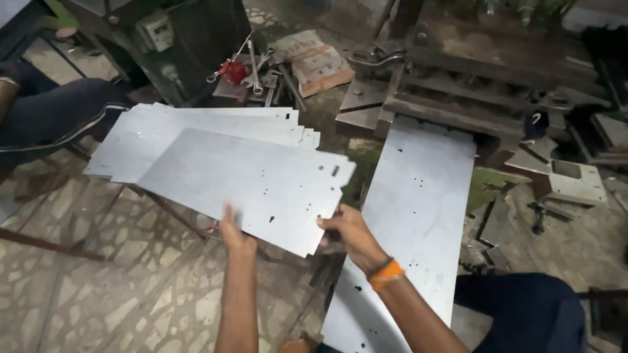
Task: Using an industrial press to stamp patterns and holes into metal sheets and then stacking the finished parts.
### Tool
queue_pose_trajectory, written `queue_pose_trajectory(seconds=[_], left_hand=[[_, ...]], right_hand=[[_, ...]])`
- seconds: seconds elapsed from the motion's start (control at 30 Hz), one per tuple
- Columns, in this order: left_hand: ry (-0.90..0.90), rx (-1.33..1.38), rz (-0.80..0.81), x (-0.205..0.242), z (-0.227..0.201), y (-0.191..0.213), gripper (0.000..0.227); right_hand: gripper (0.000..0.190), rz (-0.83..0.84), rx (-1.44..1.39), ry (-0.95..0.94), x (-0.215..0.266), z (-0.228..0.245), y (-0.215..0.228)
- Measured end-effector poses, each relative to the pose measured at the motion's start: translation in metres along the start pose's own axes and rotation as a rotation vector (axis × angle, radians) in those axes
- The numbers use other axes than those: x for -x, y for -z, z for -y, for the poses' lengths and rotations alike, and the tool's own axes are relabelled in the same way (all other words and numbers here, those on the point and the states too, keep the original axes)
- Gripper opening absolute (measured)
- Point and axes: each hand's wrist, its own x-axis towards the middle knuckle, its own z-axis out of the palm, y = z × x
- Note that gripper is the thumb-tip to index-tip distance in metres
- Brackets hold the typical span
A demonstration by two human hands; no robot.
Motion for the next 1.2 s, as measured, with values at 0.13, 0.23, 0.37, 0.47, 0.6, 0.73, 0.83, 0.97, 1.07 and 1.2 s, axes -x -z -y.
queue_pose_trajectory(seconds=[0.13,0.23,0.37,0.47,0.6,0.73,0.83,0.97,1.07,1.2], left_hand=[[-0.101,-0.207,0.134,0.073,-0.023,0.005,0.063],[-0.121,-0.353,0.224,0.094,-0.022,0.032,0.056],[-0.024,-0.598,0.526,0.090,0.001,0.061,0.049],[0.069,-0.666,0.732,0.125,0.021,0.035,0.049],[0.104,-0.737,0.949,0.175,0.057,-0.005,0.041],[0.255,-0.751,0.947,0.194,0.096,-0.046,0.049],[0.225,-0.782,0.926,0.212,0.113,-0.076,0.041],[0.279,-0.812,0.909,0.219,0.129,-0.090,0.038],[0.336,-0.806,0.875,0.225,0.124,-0.091,0.040],[0.369,-0.823,0.824,0.218,0.124,-0.096,0.044]], right_hand=[[0.026,0.188,-0.014,0.086,0.028,-0.028,0.072],[0.036,0.160,-0.319,0.077,0.038,-0.039,0.138],[0.065,0.192,-0.181,0.170,0.069,-0.032,0.153],[0.061,-0.035,-0.155,0.179,0.093,-0.025,0.140],[0.034,-0.450,-0.054,0.382,0.091,-0.058,0.181],[0.052,-0.401,-0.130,0.495,0.097,-0.044,0.217],[0.042,-0.479,-0.117,0.481,0.094,-0.052,0.251],[0.044,-0.535,-0.221,0.430,0.093,-0.073,0.280],[0.039,-0.551,-0.261,0.424,0.103,-0.080,0.273],[0.044,-0.561,-0.320,0.447,0.102,-0.092,0.270]])
